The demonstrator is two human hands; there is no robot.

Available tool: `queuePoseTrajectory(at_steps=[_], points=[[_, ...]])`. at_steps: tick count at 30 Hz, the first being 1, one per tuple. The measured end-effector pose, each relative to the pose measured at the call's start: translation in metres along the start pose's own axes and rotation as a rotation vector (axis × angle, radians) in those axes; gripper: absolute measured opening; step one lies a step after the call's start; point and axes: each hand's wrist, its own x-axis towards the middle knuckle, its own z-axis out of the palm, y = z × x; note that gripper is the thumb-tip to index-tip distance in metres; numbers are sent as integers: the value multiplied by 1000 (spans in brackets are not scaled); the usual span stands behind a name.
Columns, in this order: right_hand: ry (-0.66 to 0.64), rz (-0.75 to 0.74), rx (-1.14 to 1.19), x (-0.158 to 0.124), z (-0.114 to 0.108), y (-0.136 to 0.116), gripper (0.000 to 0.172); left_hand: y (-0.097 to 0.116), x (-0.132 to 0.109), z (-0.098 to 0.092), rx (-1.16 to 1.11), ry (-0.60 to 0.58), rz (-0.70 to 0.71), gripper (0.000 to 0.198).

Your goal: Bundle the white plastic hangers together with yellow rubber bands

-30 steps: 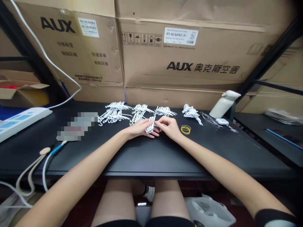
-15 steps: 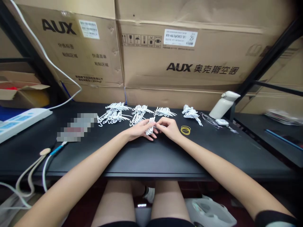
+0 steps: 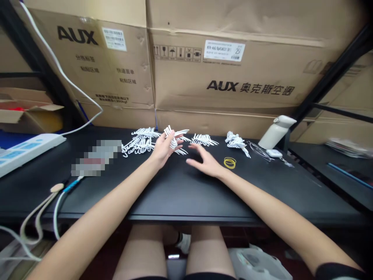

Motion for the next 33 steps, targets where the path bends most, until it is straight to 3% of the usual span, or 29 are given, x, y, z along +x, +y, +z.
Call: queuePoseTrajectory(at_steps=[4,9,14,19,22,28,33], points=[[-297,-27,-259,-4,8,-12,90,-4,1,0,-15,46,-5,9],[-372,1,-405,-1,5,-13,89,-10,2,-1,-16,68,-1,10],[-314,-16,-563,0,-8,-13,71,-10,4,-3,-14,100,2,10],[-112,-11,-654,3,-22,-6,30,-10,3,-1,18,69,5,13],[8,40,-617,6,-22,0,15,-14,3,-1,73,21,-4,18],[26,10,-575,9,-10,14,19,-21,1,-1,144,-66,-40,29],[29,39,-579,10,-22,28,22,-20,-2,0,206,-104,-65,31]])
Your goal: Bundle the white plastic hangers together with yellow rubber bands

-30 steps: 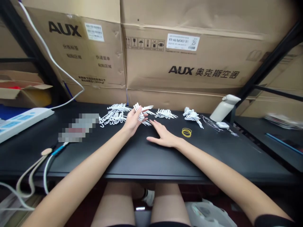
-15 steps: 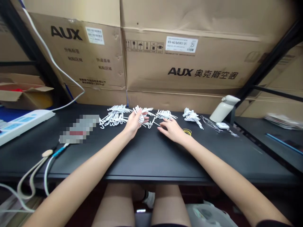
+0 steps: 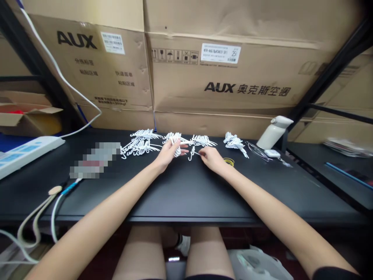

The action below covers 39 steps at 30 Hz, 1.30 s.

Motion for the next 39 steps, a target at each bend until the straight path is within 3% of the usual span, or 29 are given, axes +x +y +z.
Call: queuePoseTrajectory(at_steps=[3,8,10,20,31,36,39], points=[[86,39,9,1,-8,11,22,0,-2,0,33,-56,-30,31],[414,33,120,4,-19,15,24,-7,-1,-3,101,-129,-67,30],[467,12,151,4,-22,13,24,-11,0,-5,116,-164,-71,31],[229,-188,198,1,-19,4,27,-14,-1,-5,156,-199,-124,31],[146,-278,177,3,-24,7,31,-19,1,-8,133,-176,-104,30],[128,-338,222,1,-21,-1,31,-16,-2,-6,165,-213,-89,29],[132,-298,293,-1,-22,-10,27,-12,-4,-4,157,-233,-97,27]])
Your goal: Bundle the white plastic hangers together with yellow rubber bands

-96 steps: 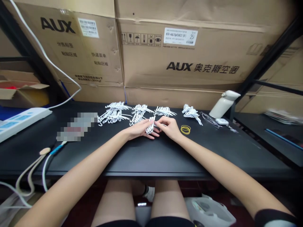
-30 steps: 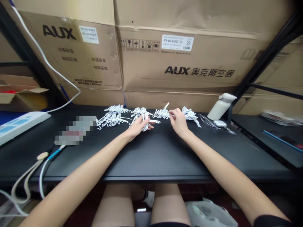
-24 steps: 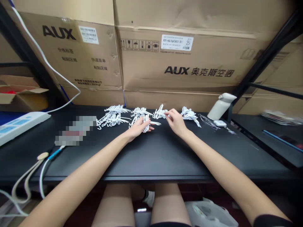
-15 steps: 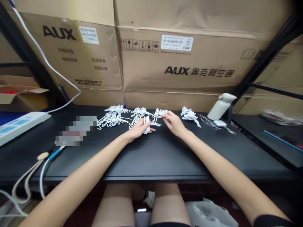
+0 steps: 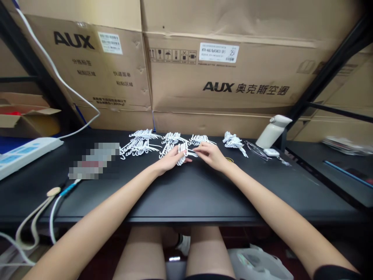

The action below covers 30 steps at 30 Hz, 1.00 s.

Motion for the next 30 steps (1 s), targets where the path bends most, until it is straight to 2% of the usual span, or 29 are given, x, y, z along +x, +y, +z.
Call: queuePoseTrajectory(at_steps=[9,16,24,30], points=[[19,192,220,2,-3,-9,21,0,2,-2,-96,-73,-63,32],[36,265,311,2,-1,-11,21,6,-1,1,-119,-77,-113,31],[18,392,549,2,5,-8,23,12,-3,1,-272,-103,-239,32],[3,447,625,1,11,-5,22,14,-4,0,-262,-91,-254,19]])
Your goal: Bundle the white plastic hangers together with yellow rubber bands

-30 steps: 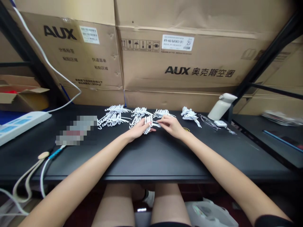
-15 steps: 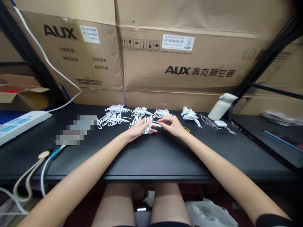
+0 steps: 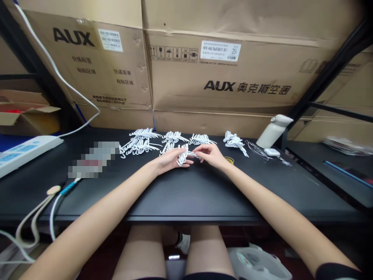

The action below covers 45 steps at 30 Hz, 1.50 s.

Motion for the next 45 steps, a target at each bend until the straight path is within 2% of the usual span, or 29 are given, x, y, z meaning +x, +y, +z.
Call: queuePoseTrajectory(at_steps=[7,15,23,27,34,38,45], points=[[-77,35,-21,-2,3,-3,28,-2,1,-1,37,-21,-13,15],[-102,-32,-92,-7,6,-11,29,-4,0,-1,107,-89,-15,26],[-111,-122,-167,-9,9,-13,24,-4,1,0,135,-86,20,27],[-60,-186,-273,-13,13,-16,21,-4,0,-2,143,-123,54,28],[-29,-426,-485,-16,15,-14,10,-6,1,-4,233,-135,70,34],[-33,-464,-488,-17,18,-11,8,-8,4,-4,293,-133,94,39],[-1,-459,-490,-18,20,-11,12,-6,0,2,310,-59,99,42]])
